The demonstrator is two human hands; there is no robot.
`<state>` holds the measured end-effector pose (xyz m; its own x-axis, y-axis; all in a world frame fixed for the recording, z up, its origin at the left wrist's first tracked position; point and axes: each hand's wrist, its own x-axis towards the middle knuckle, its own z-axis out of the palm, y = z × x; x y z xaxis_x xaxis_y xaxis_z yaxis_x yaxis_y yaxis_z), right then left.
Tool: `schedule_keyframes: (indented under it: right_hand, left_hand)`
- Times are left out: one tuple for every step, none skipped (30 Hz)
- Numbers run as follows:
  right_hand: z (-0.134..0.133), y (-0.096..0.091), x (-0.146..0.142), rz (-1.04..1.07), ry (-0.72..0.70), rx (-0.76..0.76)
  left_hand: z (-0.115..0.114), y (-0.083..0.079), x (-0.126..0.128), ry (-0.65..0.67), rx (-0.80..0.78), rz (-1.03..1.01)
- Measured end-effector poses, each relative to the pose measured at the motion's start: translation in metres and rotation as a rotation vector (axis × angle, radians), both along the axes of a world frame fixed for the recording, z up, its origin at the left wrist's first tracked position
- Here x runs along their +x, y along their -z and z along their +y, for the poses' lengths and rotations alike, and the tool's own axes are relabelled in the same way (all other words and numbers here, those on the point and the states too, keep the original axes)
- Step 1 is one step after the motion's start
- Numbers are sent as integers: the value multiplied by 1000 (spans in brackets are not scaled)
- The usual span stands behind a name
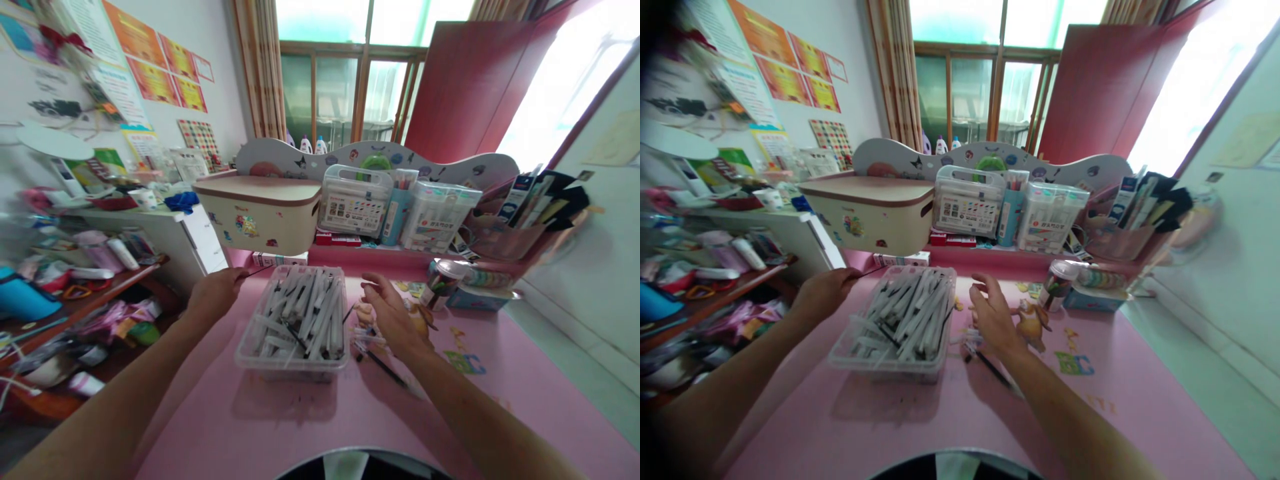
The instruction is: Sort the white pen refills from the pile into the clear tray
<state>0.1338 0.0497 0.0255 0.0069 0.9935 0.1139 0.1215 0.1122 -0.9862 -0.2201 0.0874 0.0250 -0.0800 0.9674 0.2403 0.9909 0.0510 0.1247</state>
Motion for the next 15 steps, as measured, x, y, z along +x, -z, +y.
schedule_keyframes:
  right_hand:
    - [1,-5,-1,-5,25,73]
    - [3,-11,-3,-17,40,148]
    - [4,-17,-5,-40,41,221]
    - [5,-25,-8,-75,30,295]
    - [7,-32,-12,-125,8,377]
    - [8,-40,-17,-192,-24,465]
    - [9,-48,-22,-275,-63,555]
    - [11,-55,-28,-364,-107,634]
    - [13,-62,-35,-457,-152,687]
    - [15,-68,-42,-542,-184,713]
    - [17,-73,-48,-622,-214,717]
    - [20,-78,-55,-692,-244,709]
    - [22,-83,-60,-752,-271,696]
    - [24,-87,-63,-802,-297,686]
    - [26,-90,-65,-838,-316,681]
  left_hand:
    - [-2,-7,5,40,23,-28]
    - [-4,-13,9,85,53,-65]
    - [-5,-19,15,142,101,-124]
    - [-6,-25,20,195,151,-178]
    - [-7,-30,25,256,194,-218]
    - [-8,-34,31,316,234,-243]
    - [-9,-37,36,371,266,-254]
    - [-11,-41,41,416,296,-256]
    - [-13,-44,46,448,325,-259]
    - [-16,-48,52,470,352,-264]
    - [-19,-52,57,485,378,-276]
    - [-23,-56,62,501,400,-295]
    - [-26,-61,68,522,418,-318]
    - [-29,-65,73,542,426,-343]
    - [-31,-69,77,561,427,-371]
